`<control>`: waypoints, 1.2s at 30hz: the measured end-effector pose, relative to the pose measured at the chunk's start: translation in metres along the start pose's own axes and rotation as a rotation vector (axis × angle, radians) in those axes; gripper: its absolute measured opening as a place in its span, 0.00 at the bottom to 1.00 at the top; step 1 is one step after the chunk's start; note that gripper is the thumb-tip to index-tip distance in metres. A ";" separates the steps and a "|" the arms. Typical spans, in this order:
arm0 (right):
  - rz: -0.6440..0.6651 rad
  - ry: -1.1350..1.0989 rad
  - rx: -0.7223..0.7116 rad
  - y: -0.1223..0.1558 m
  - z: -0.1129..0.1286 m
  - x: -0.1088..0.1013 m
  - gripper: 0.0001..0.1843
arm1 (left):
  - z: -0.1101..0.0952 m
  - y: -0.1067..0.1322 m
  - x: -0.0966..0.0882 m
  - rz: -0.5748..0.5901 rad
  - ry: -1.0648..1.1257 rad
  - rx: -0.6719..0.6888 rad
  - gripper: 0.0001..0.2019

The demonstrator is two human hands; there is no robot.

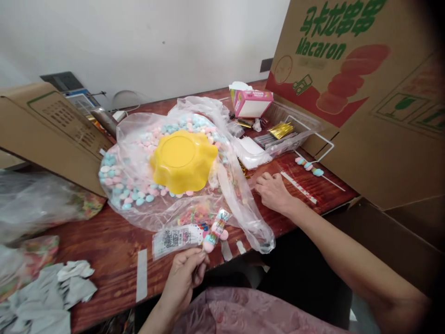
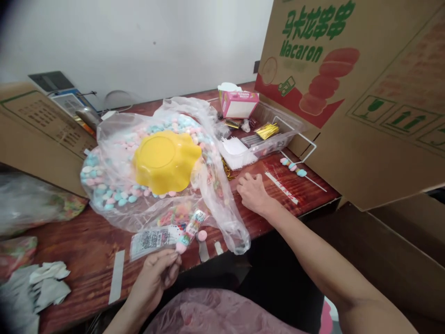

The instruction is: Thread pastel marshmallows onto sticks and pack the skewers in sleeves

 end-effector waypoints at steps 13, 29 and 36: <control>-0.585 -0.947 0.158 0.057 0.057 -0.054 0.03 | -0.023 0.002 0.016 0.111 0.345 0.008 0.16; 0.032 -1.457 0.185 0.029 0.183 0.030 0.11 | -0.042 0.005 -0.050 0.035 0.562 0.252 0.17; -0.165 -1.437 0.329 0.026 0.155 0.012 0.09 | -0.035 -0.001 -0.069 -0.102 0.155 0.319 0.16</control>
Point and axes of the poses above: each hand's wrist, its own y-axis away from the middle knuckle, its own x-axis out of the palm, z = x × y, the point moved 5 cm from there along -y, towards the middle knuckle, and after that the axes turned 5 degrees about -z, right-handed, at the moved point
